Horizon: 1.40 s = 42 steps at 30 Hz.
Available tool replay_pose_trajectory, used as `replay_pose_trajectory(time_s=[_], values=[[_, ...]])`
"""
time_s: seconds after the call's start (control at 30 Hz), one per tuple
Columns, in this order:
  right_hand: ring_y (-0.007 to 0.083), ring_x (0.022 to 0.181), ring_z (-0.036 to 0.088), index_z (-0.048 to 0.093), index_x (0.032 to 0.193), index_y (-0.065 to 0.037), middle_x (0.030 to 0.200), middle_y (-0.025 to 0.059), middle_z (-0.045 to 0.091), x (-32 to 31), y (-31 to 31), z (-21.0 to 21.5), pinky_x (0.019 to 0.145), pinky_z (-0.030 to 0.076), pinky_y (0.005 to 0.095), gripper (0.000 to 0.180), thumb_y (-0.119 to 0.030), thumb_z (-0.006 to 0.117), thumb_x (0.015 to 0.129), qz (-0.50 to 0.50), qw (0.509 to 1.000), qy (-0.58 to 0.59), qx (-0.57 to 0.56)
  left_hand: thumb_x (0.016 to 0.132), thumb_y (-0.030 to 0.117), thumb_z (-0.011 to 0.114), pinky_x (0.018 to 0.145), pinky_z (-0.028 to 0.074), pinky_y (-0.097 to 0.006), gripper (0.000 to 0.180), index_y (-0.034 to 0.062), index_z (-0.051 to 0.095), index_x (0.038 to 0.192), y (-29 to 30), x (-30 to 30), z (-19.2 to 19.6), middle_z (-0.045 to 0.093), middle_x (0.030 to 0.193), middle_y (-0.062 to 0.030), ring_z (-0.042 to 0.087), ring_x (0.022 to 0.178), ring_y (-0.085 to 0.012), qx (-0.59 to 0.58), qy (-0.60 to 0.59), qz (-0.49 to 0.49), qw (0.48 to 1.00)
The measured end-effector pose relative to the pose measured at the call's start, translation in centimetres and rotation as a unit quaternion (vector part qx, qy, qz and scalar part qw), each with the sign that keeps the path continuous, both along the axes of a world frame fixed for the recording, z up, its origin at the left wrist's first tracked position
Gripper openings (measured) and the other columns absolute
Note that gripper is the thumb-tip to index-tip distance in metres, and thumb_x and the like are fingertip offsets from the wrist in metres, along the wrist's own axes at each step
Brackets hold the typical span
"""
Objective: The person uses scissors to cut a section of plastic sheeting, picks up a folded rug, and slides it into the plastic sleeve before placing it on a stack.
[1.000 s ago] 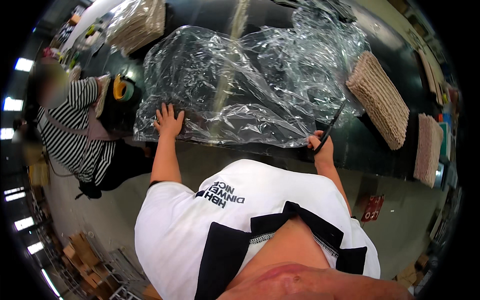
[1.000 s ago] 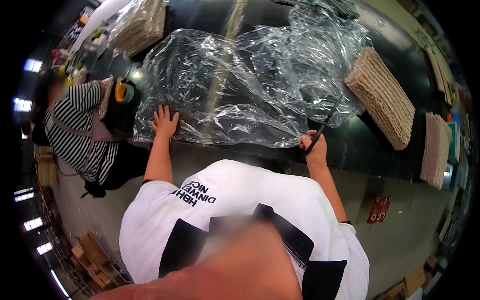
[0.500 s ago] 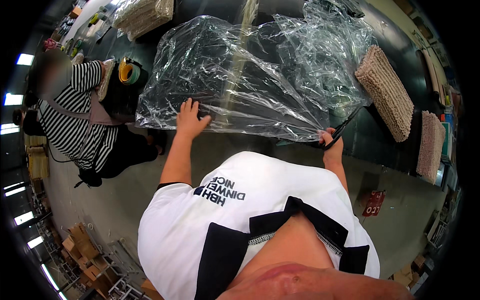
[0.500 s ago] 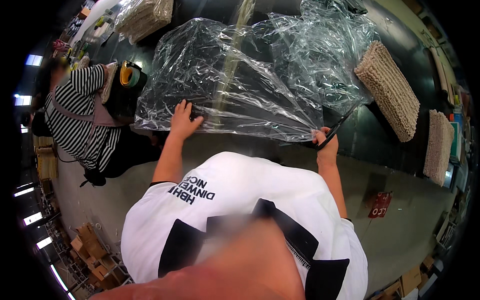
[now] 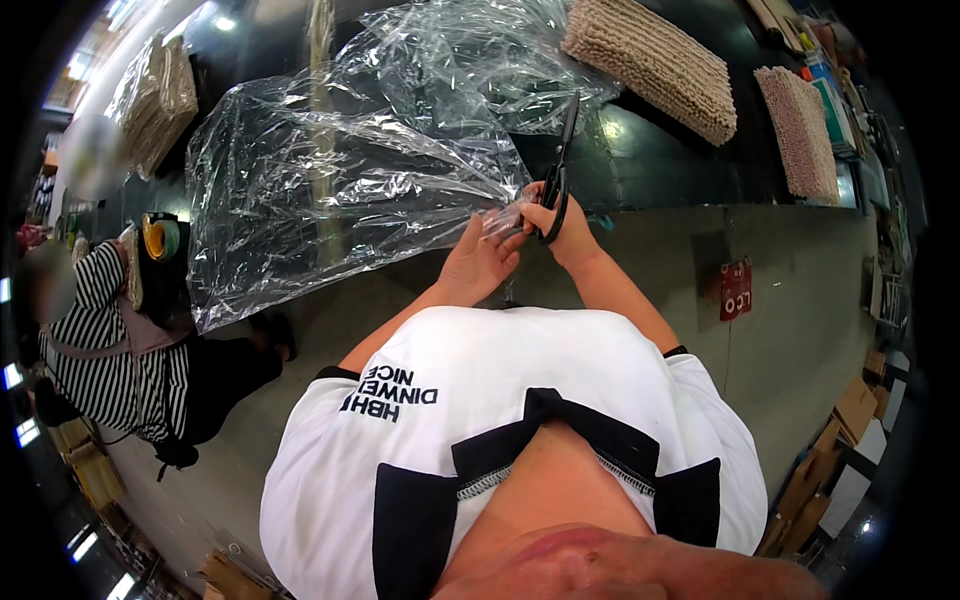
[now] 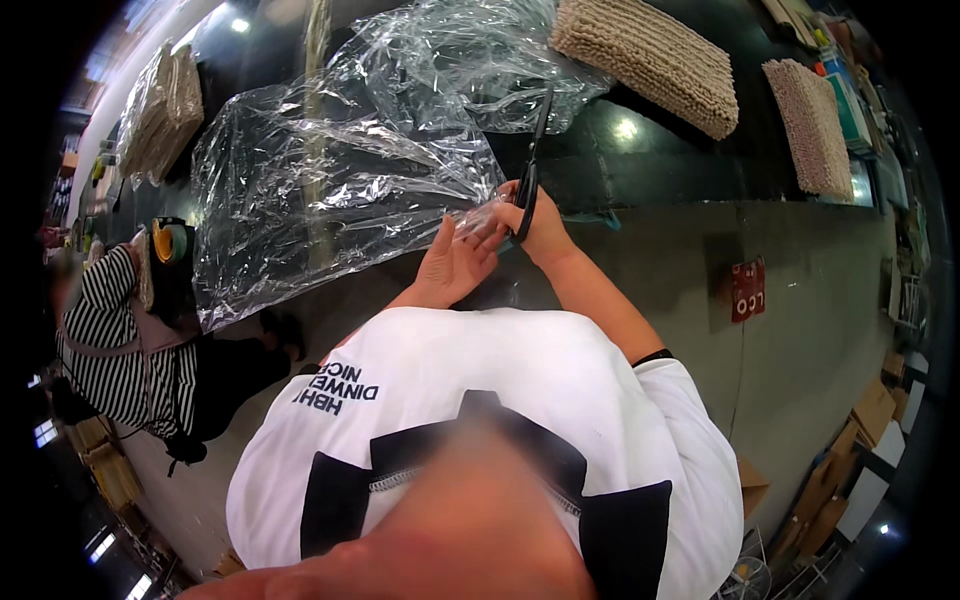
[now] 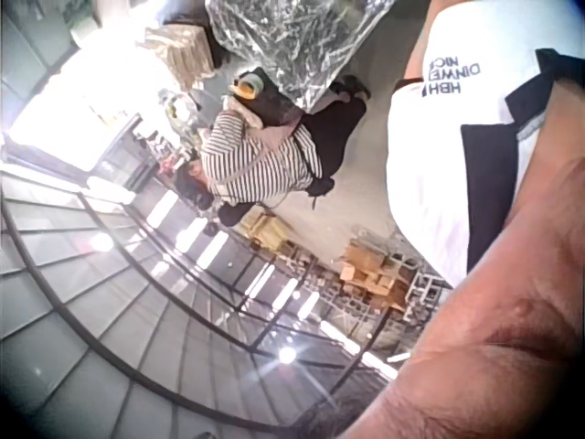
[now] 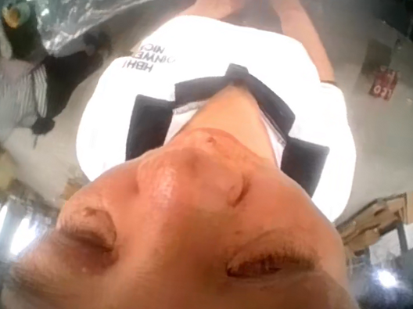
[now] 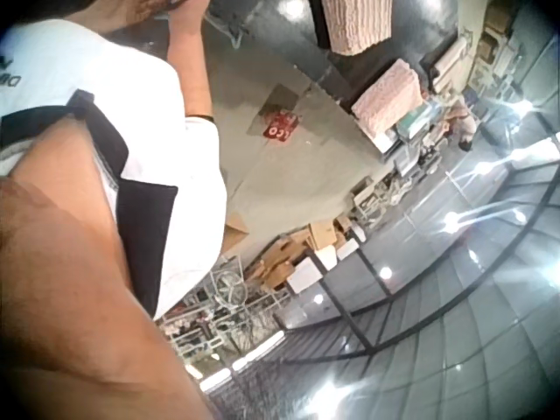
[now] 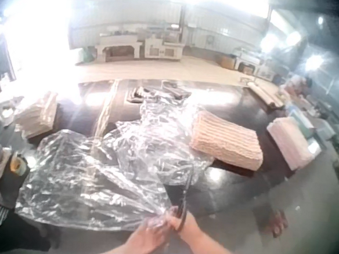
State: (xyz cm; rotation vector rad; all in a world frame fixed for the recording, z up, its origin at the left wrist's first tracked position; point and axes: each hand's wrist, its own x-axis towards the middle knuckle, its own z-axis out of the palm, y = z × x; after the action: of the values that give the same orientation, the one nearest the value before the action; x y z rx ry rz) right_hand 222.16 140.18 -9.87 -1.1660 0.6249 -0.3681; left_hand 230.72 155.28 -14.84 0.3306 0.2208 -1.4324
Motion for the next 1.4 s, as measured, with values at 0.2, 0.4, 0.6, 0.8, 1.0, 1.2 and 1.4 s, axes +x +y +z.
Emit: replay_pose_trajectory(time_s=[0.2, 0.4, 0.6, 0.8, 1.0, 1.2, 1.4], values=[[0.0089, 0.056, 0.053, 0.055, 0.098, 0.000, 0.072, 0.0049, 0.060, -1.7, -0.1, -1.5, 0.047, 0.042, 0.0225, 0.031, -0.018, 0.075, 0.081, -0.102, 0.984, 0.146, -0.019, 0.092, 0.021, 0.063, 0.080, 0.044, -0.029, 0.018, 0.0151, 0.058, 0.108, -1.5, -3.2, -2.1, 0.063, 0.105, 0.0022, 0.057, 0.098, -0.0130, 0.128, -0.125, 0.076, 0.981], [0.0094, 0.060, 0.054, 0.053, 0.103, 0.002, 0.076, 0.0043, 0.058, -3.5, 0.0, -6.2, 0.051, 0.044, 0.0232, 0.037, -0.016, 0.075, 0.078, -0.011, 0.952, 0.189, -0.239, 0.091, 0.014, 0.063, 0.077, 0.045, -0.028, 0.012, 0.0168, 0.058, 0.101, -1.4, -4.6, -2.3, 0.063, 0.098, 0.0024, 0.059, 0.093, -0.0120, 0.150, -0.093, 0.073, 0.982], [0.0101, 0.063, 0.055, 0.055, 0.106, 0.002, 0.077, 0.0034, 0.059, -6.2, 2.0, -4.5, 0.056, 0.046, 0.0258, 0.048, -0.029, 0.079, 0.077, -0.024, 0.980, 0.139, -0.141, 0.088, 0.011, 0.067, 0.075, 0.046, -0.030, 0.013, 0.0182, 0.060, 0.097, -2.0, -5.4, -3.8, 0.064, 0.094, 0.0010, 0.060, 0.089, -0.0139, 0.140, -0.071, 0.082, 0.984], [0.0234, 0.069, 0.065, 0.056, 0.105, -0.003, 0.076, 0.0071, 0.064, -12.8, 3.0, -0.8, 0.064, 0.050, 0.0341, 0.057, -0.044, 0.079, 0.073, -0.048, 0.861, 0.324, -0.389, 0.085, 0.009, 0.069, 0.072, 0.048, -0.030, 0.015, 0.0177, 0.061, 0.094, -0.9, -4.9, -2.0, 0.064, 0.086, 0.0007, 0.061, 0.085, -0.0152, 0.184, -0.062, 0.064, 0.979], [0.0146, 0.060, 0.059, 0.050, 0.126, -0.004, 0.070, 0.0004, 0.058, -15.7, 4.7, -1.8, 0.058, 0.047, 0.0297, 0.063, -0.028, 0.079, 0.076, -0.053, 0.921, 0.252, -0.291, 0.085, 0.007, 0.069, 0.072, 0.047, -0.030, 0.018, 0.0175, 0.059, 0.097, -0.7, -4.2, -2.1, 0.064, 0.087, 0.0010, 0.061, 0.083, -0.0141, 0.169, -0.078, 0.012, 0.982], [0.0095, 0.079, 0.056, 0.045, 0.132, -0.005, 0.088, 0.0012, 0.056, -15.4, 6.9, -1.5, 0.067, 0.046, 0.0235, 0.057, -0.010, 0.073, 0.083, -0.036, 0.992, 0.075, 0.100, 0.085, 0.005, 0.068, 0.072, 0.047, -0.030, 0.019, 0.0168, 0.057, 0.096, -0.8, -4.2, -1.7, 0.062, 0.087, 0.0010, 0.061, 0.084, -0.0142, 0.154, -0.069, -0.004, 0.986], [0.0132, 0.094, 0.054, 0.038, 0.133, -0.004, 0.106, 0.0055, 0.055, -15.0, 8.6, -4.3, 0.085, 0.045, 0.0268, 0.062, -0.016, 0.074, 0.083, -0.032, 0.995, 0.091, 0.016, 0.085, 0.005, 0.068, 0.072, 0.048, -0.031, 0.021, 0.0160, 0.056, 0.097, -1.2, -4.3, -1.8, 0.061, 0.089, -0.0008, 0.061, 0.085, -0.0164, 0.158, -0.068, -0.015, 0.985]])
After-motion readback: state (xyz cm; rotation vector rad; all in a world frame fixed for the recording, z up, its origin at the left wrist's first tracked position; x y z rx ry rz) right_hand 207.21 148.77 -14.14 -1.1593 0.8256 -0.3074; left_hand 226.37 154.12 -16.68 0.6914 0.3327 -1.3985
